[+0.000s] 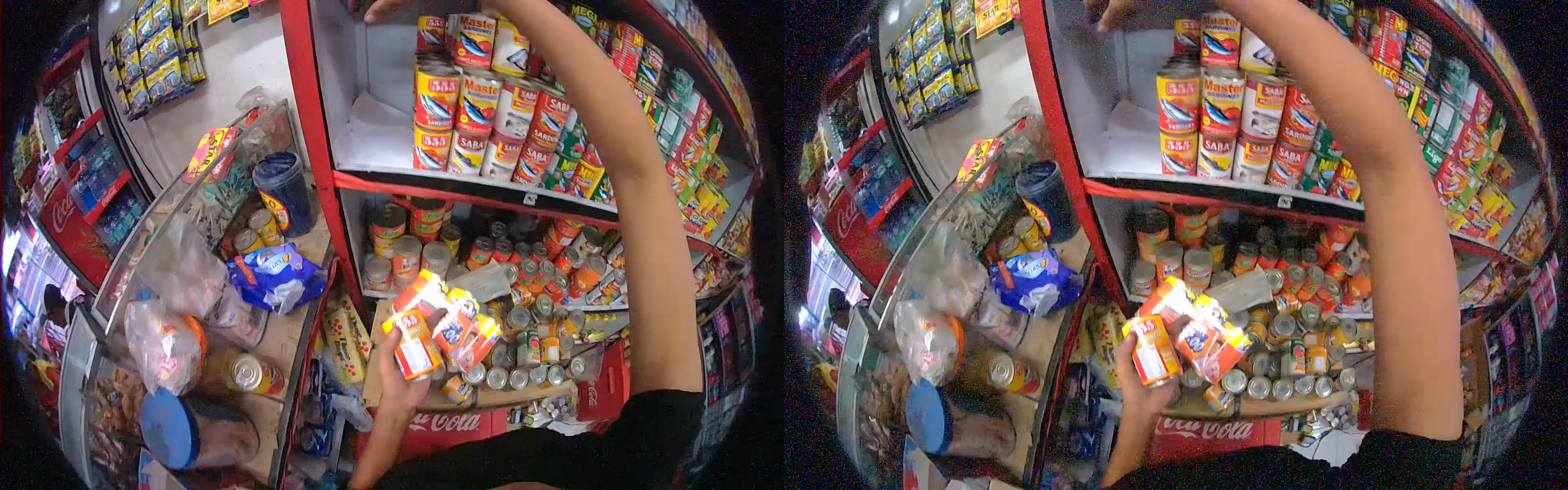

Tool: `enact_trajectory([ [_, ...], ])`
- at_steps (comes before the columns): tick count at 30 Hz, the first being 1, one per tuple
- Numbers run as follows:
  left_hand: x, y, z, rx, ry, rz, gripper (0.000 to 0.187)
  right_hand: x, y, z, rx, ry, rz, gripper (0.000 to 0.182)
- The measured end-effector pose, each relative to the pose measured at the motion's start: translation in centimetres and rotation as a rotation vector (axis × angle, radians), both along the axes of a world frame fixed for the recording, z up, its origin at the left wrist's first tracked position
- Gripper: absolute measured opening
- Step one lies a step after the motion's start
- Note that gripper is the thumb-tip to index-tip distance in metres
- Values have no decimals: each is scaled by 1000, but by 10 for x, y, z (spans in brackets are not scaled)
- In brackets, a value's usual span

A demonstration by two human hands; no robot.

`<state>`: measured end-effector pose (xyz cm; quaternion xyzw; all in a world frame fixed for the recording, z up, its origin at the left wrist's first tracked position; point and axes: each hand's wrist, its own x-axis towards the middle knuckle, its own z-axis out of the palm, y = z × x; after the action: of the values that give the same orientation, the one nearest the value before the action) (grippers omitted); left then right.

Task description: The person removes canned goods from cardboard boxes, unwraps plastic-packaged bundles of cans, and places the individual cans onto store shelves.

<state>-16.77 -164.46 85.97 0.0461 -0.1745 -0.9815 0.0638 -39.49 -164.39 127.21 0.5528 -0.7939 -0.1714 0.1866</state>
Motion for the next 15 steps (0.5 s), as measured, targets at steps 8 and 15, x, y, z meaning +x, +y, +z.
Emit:
enact_trajectory([
  [8,0,21,38,-140,118,-87,52,93,98,-168,-58,-606,452,51],
  [15,17,49,39,-143,140,-95,46,172,162,-275,-206,-663,363,98],
])
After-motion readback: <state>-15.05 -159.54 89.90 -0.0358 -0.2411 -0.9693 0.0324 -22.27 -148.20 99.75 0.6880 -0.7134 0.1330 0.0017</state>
